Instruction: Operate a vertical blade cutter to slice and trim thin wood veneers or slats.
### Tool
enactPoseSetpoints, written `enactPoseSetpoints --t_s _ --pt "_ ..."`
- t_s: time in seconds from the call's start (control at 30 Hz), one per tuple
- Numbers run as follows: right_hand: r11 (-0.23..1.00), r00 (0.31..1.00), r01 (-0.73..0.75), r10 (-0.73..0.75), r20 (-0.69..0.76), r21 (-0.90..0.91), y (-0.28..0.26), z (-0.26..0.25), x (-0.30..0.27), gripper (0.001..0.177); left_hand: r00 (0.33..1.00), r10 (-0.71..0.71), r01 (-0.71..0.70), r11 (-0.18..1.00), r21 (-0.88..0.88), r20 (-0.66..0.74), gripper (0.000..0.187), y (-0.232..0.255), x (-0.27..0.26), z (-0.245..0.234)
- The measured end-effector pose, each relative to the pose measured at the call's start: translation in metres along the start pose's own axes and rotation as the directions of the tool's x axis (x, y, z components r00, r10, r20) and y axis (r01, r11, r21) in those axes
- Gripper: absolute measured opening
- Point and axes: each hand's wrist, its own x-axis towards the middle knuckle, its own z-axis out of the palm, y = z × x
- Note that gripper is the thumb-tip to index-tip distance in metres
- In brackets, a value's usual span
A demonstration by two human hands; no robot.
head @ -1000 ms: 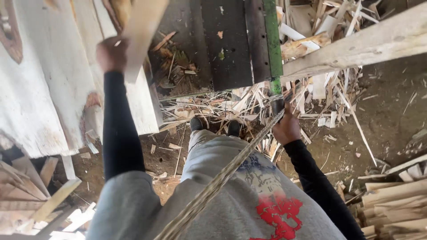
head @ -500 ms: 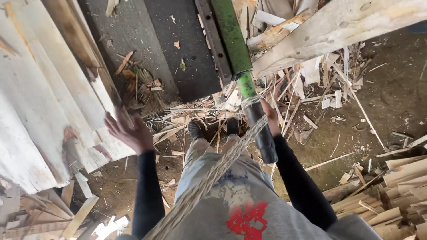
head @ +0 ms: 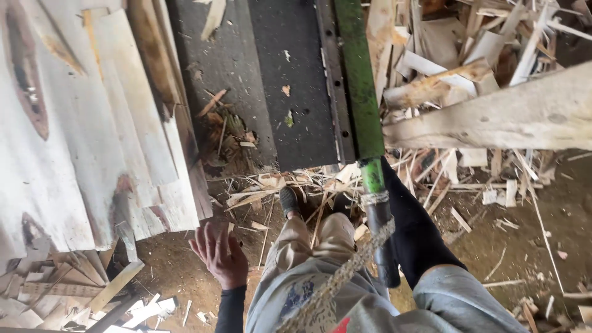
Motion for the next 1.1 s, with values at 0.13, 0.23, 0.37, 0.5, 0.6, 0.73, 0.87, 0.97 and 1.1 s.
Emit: enactPoseSetpoints --t_s 0.13,0.23,0.37,0.5,0.6,0.73,0.87,0.97,1.1 --pt "0.999 0.999 0.036 -0.036 -0.014 0.012 -0.043 0.022 0.026 0.017 0.999 -0.007 0.009 0.999 -0.045 0.041 0.031 0.017 0.007 -0.016" --pt "0.998 0.997 0.068 -0.068 -0.031 0.014 -0.081 0.041 0.038 0.014 0.993 -0.061 0.067 0.996 -0.06 0.097 0.031 0.02 0.012 -0.019" --pt "0.994 0.99 0.112 -0.111 -0.083 0.015 -0.123 0.059 0.031 0.011 0.992 -0.079 0.084 0.995 -0.058 0.096 0.032 0.014 0.018 -0.012" --pt "0.989 0.978 0.148 -0.146 -0.146 0.001 -0.158 0.047 0.024 0.008 0.992 -0.082 0.087 0.995 -0.049 0.098 0.028 0.021 0.026 -0.012" --pt "0.986 0.97 0.168 -0.169 -0.173 -0.022 -0.185 0.04 0.028 0.006 0.995 -0.059 0.067 0.993 -0.102 0.086 0.027 0.034 0.04 -0.007" --pt "0.995 0.986 0.077 -0.087 -0.144 -0.07 -0.17 0.058 0.048 0.004 0.995 0.005 0.023 0.964 -0.266 0.102 0.025 0.061 0.074 -0.028" --pt "0.992 0.992 0.052 -0.066 -0.112 -0.116 -0.18 0.134 0.038 0.004 0.999 0.006 -0.02 0.963 -0.27 -0.05 0.022 0.055 0.066 0.002" --pt "0.986 0.987 0.087 -0.104 -0.12 -0.139 -0.212 0.163 0.02 0.006 0.998 -0.014 0.035 0.927 -0.373 0.059 0.026 0.063 0.075 -0.01" --pt "0.96 0.975 0.196 -0.212 -0.061 -0.198 -0.271 0.245 -0.037 0.006 0.996 -0.04 0.075 0.865 -0.497 0.081 0.027 0.067 0.081 -0.015"
